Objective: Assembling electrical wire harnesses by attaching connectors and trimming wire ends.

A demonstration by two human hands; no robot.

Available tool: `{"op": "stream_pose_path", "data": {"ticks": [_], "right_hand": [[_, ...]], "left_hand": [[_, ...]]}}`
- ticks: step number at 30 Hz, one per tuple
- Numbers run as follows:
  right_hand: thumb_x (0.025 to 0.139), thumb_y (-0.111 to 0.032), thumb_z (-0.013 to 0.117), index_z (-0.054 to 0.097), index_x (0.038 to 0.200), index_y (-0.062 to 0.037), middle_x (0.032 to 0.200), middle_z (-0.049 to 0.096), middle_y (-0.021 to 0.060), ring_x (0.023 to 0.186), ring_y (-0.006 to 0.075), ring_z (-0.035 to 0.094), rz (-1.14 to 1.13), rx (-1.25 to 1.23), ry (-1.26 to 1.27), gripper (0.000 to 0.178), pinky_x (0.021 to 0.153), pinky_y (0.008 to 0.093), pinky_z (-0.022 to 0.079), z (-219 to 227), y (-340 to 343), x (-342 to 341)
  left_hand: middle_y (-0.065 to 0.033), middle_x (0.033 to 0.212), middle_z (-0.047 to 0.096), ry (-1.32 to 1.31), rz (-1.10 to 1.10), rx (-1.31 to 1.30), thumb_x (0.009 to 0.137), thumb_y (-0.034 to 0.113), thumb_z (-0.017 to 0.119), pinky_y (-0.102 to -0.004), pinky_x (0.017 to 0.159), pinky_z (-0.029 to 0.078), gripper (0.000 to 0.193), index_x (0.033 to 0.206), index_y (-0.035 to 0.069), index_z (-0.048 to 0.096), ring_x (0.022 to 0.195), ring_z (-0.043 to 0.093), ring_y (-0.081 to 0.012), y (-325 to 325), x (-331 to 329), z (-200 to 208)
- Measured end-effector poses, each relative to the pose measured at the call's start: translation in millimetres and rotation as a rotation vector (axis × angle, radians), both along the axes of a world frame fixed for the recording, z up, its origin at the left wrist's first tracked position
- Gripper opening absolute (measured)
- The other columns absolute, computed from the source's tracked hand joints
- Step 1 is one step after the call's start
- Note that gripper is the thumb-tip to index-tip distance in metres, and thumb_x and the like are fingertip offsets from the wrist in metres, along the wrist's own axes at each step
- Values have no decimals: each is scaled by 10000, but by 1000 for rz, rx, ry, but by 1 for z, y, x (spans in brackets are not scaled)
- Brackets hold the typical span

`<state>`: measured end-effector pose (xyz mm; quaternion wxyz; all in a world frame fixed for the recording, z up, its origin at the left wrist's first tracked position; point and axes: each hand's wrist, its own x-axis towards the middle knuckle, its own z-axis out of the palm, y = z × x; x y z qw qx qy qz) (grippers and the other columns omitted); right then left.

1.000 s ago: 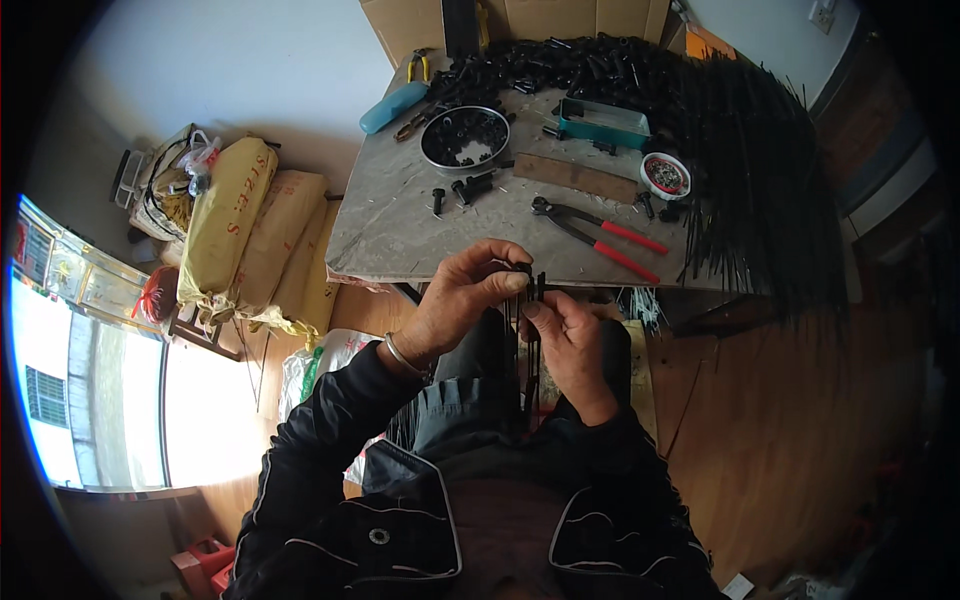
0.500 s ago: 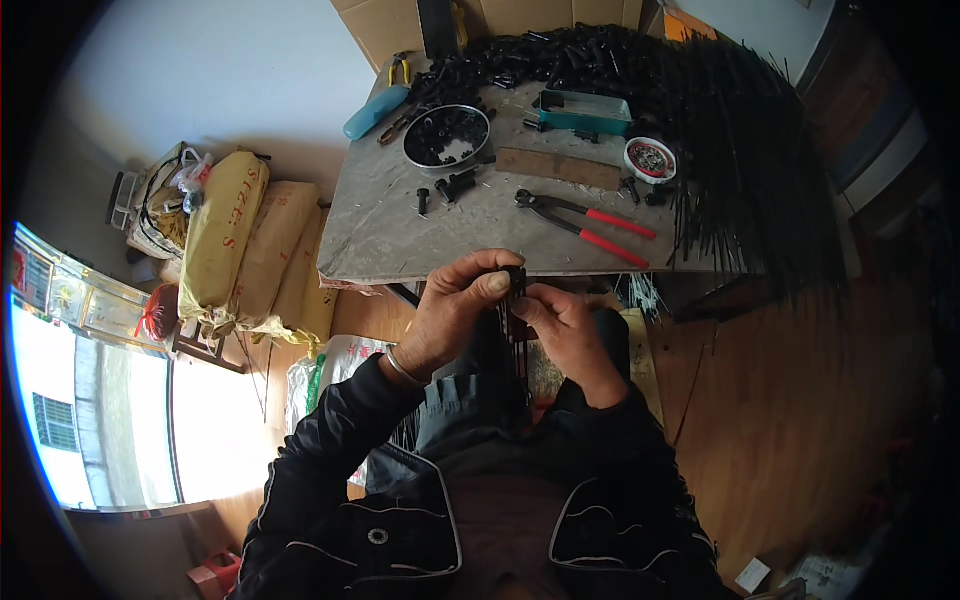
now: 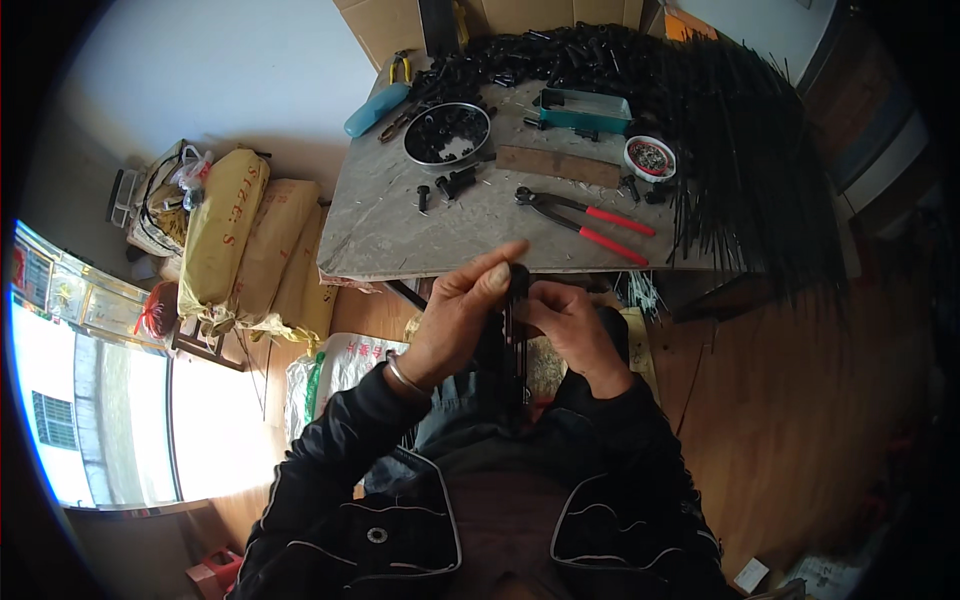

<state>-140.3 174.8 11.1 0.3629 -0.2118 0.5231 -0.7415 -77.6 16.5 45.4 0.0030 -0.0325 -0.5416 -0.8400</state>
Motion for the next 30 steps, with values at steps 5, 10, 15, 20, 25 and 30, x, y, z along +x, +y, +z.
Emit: {"op": "stream_pose_path", "data": {"ticks": [5,10,15,20,25,30], "right_hand": [[890,-181,682,628,789,-30,676,578,-34,629,29,500,-191,0,19,189,580,201,390,-1,-10,1],[889,-192,685,621,784,-22,663,582,-21,626,39,505,-300,68,103,210,564,223,397,11,-17,17],[861,-219,714,609,785,-4,649,603,41,596,91,552,-418,148,360,251,549,274,426,13,-19,21],[872,-182,703,615,822,3,669,615,2,646,32,530,-355,384,685,211,551,234,412,36,2,17],[903,-192,673,612,856,-13,748,612,-13,677,29,538,-217,120,398,196,586,213,423,7,-4,9],[902,-196,671,590,805,-29,681,557,-18,613,53,506,-54,24,80,210,574,215,408,13,-3,15]], "left_hand": [[-19,940,646,-8,426,-222,925,193,639,-238,772,468,298,1144,-8,622,823,602,-118,15,-3,2],[-69,858,640,180,619,-933,852,124,681,-262,684,485,215,1010,-20,650,749,613,-134,26,2,20],[-88,816,614,201,560,-1009,791,61,684,-268,662,479,246,1022,-16,643,731,614,-139,20,4,27],[-69,879,614,112,404,-900,814,38,663,-264,711,481,235,1039,-22,636,793,603,-117,0,15,39],[-45,944,602,86,280,-755,849,25,629,-256,767,472,210,1053,-24,621,857,577,-100,-2,16,48],[-37,937,563,118,173,-853,874,84,647,-247,778,440,153,985,1,583,875,544,-107,-11,19,49]]}}
